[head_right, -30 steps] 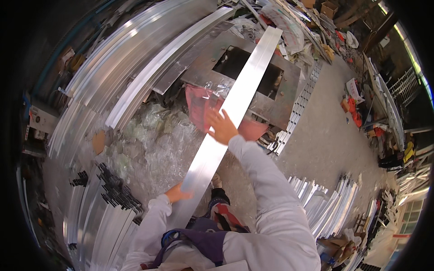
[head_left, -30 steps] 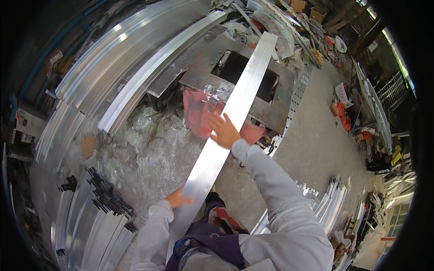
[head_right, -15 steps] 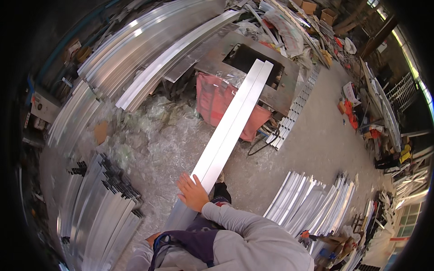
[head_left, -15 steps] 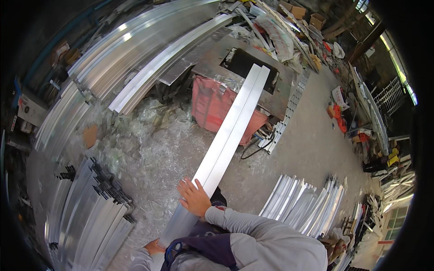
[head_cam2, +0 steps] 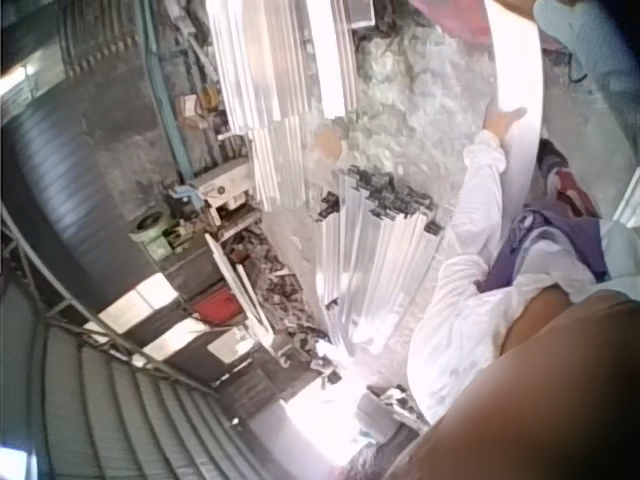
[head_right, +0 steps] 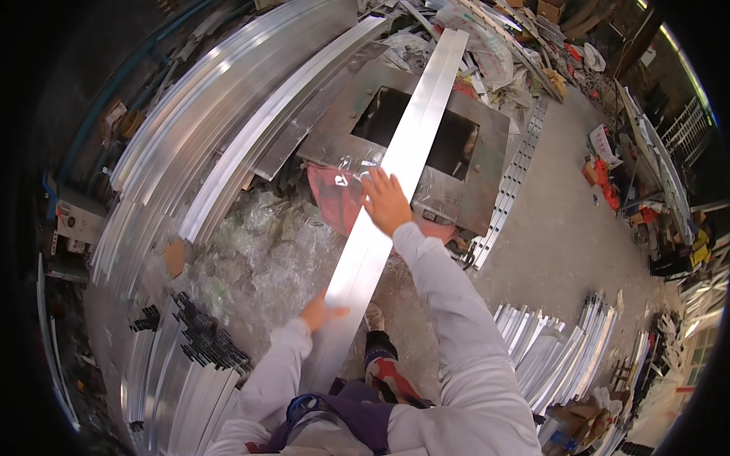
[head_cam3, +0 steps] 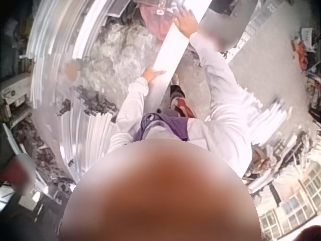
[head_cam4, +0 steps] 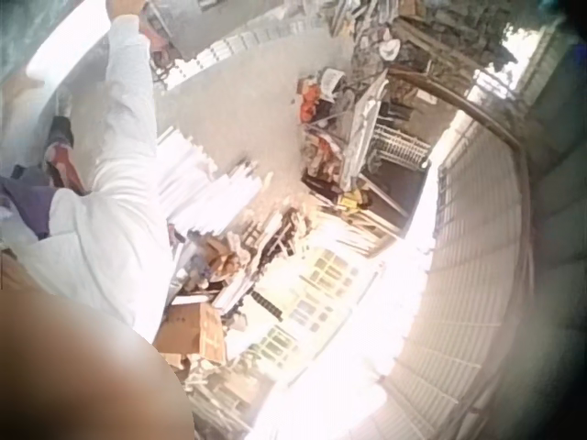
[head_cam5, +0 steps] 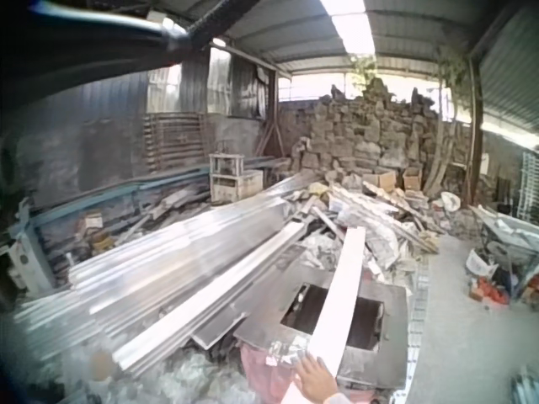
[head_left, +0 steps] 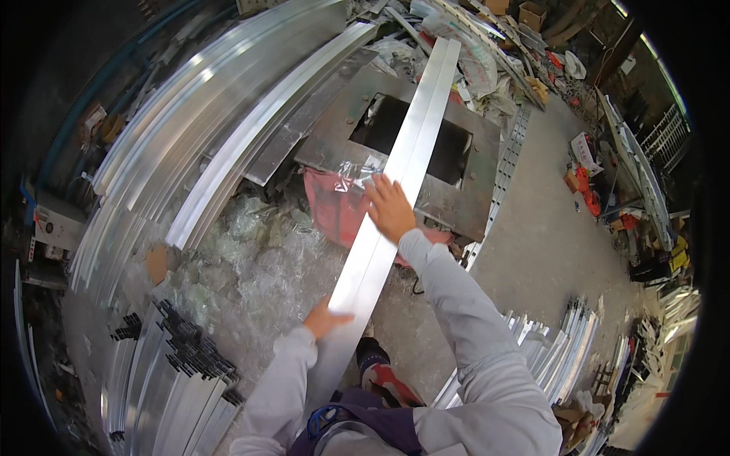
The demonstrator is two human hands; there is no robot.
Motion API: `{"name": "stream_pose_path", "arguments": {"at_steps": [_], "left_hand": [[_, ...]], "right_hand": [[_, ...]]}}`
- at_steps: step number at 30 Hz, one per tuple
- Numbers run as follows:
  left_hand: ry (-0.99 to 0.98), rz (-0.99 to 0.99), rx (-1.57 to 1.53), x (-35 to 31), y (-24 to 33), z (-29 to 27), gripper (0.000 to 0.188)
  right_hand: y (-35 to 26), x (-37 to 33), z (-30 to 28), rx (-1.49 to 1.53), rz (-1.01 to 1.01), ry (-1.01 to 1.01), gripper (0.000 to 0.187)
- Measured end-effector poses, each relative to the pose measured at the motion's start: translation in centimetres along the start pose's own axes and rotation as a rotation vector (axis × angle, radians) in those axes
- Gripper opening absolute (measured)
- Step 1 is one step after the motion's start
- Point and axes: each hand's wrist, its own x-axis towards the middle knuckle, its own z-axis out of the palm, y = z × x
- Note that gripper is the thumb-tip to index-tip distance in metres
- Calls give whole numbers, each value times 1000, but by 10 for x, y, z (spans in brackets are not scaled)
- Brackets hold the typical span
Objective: The person repeatedly picks up long, flat metal sheets from a pile, lifts them, and places them back down in a repetitive cycle. The person handles the sheets one at a time, moving them slightly but not stacking or organizing them into a final state.
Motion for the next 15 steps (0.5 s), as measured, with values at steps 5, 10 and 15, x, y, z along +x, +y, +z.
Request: {"name": "stream_pose_path", "arguments": {"at_steps": [5,10,15], "left_hand": [[49,262,-13,146,91,-39,71],[-13,236,53,185,142,-49,77],[-7,221,57,142,54,-59,63]], "right_hand": [[29,76,-4,-53,-18,101,47],[51,80,2,-12,-4,92,48],[24,84,3,-21,-45,66,50]]}}
